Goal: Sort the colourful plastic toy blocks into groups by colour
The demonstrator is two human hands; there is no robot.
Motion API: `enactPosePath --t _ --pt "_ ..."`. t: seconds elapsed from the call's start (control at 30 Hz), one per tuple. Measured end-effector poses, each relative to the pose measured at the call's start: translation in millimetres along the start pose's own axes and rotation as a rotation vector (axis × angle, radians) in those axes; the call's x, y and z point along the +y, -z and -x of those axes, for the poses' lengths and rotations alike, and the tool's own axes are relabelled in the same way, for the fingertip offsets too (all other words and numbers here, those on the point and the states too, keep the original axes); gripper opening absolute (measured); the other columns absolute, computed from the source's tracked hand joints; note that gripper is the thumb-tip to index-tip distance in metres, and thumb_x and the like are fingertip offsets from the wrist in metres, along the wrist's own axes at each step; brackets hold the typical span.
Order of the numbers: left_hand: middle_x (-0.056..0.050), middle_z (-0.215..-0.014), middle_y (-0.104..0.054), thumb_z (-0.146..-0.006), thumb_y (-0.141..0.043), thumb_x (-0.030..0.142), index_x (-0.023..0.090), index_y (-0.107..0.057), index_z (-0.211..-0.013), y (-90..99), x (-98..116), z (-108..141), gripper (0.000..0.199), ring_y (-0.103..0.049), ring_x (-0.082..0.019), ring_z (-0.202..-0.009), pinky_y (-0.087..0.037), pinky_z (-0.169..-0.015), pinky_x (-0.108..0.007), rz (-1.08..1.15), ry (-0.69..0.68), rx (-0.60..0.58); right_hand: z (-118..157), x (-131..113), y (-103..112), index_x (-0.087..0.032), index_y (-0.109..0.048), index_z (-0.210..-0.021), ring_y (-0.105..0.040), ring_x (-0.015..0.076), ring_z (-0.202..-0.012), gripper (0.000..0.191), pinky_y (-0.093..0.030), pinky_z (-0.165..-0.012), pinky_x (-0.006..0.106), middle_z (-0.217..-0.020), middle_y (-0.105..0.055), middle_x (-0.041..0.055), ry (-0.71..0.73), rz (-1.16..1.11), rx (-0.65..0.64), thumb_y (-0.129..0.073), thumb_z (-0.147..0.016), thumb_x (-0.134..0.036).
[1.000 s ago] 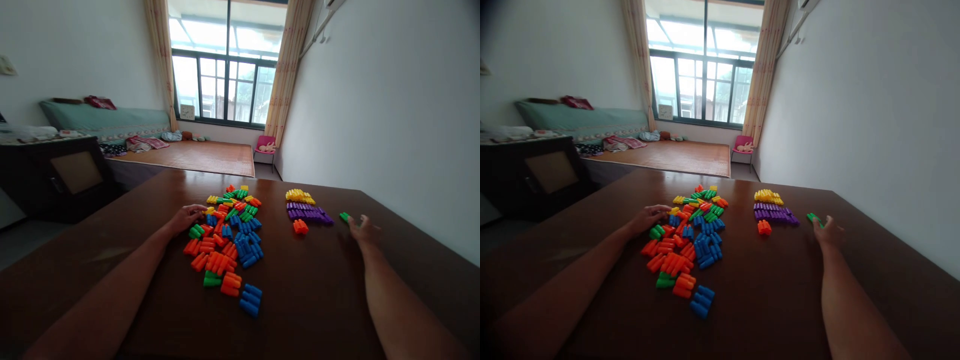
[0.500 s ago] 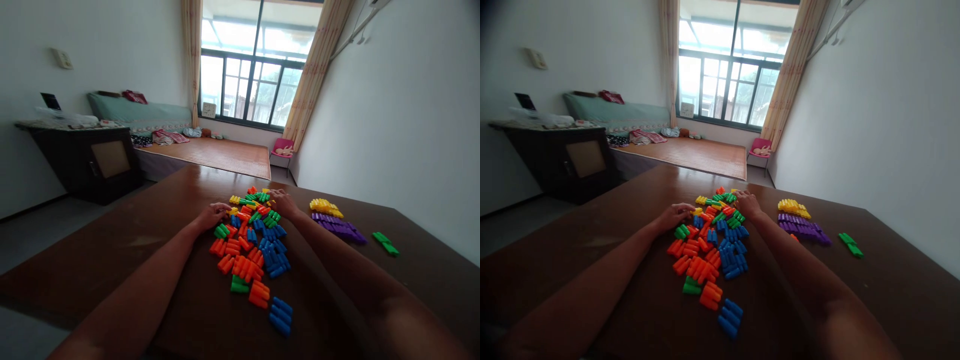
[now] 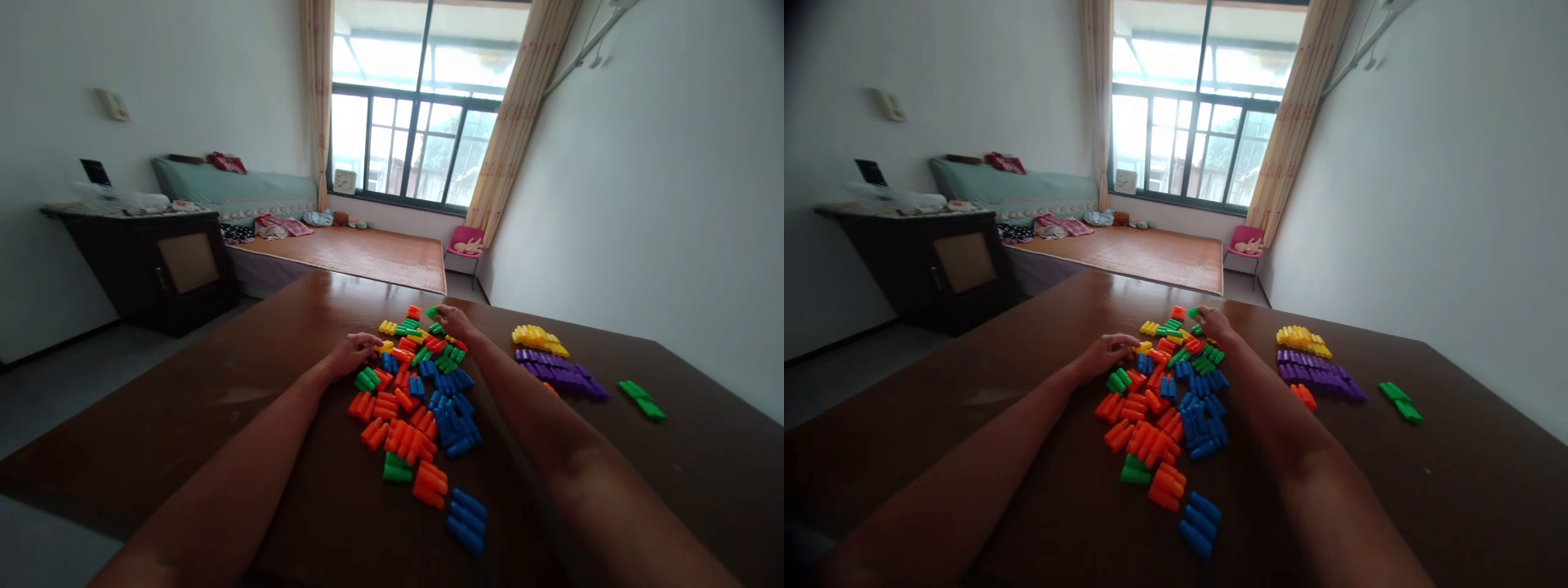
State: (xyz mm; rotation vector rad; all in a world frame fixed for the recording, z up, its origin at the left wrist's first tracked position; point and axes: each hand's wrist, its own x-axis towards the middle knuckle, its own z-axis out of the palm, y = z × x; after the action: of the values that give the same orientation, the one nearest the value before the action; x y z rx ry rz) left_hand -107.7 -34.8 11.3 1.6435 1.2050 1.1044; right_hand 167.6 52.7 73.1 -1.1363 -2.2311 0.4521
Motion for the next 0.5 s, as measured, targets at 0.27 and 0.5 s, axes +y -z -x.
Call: enactPosePath --t 0.27,0.5 --pt "-0.004 -0.075 -0.07 -0.068 -0.068 0.052 0.015 -0.071 -0.101 3.4 -4 -4 0.049 -0.064 -0.017 -0.07 -0.049 -0.059 -0.024 -0.047 0.033 -0.001 94 70 86 -0.02 -0.062 -0.107 -0.064 0.0155 -0.076 0.037 -0.055 -0.074 0.033 -0.093 -0.067 0.0037 -0.23 -0.389 0.216 -0.062 -0.079 -0.046" --pt "-0.005 -0.077 -0.072 -0.063 -0.07 0.06 0.017 -0.071 -0.103 6.7 7 -2 0.058 -0.066 -0.019 -0.071 -0.052 -0.061 -0.026 -0.096 0.055 -0.006 256 192 189 -0.017 -0.058 -0.099 -0.056 0.0107 -0.06 0.041 -0.051 -0.057 0.024 -0.078 -0.062 0.0004 -0.638 -0.438 0.985 -0.068 -0.063 -0.035"
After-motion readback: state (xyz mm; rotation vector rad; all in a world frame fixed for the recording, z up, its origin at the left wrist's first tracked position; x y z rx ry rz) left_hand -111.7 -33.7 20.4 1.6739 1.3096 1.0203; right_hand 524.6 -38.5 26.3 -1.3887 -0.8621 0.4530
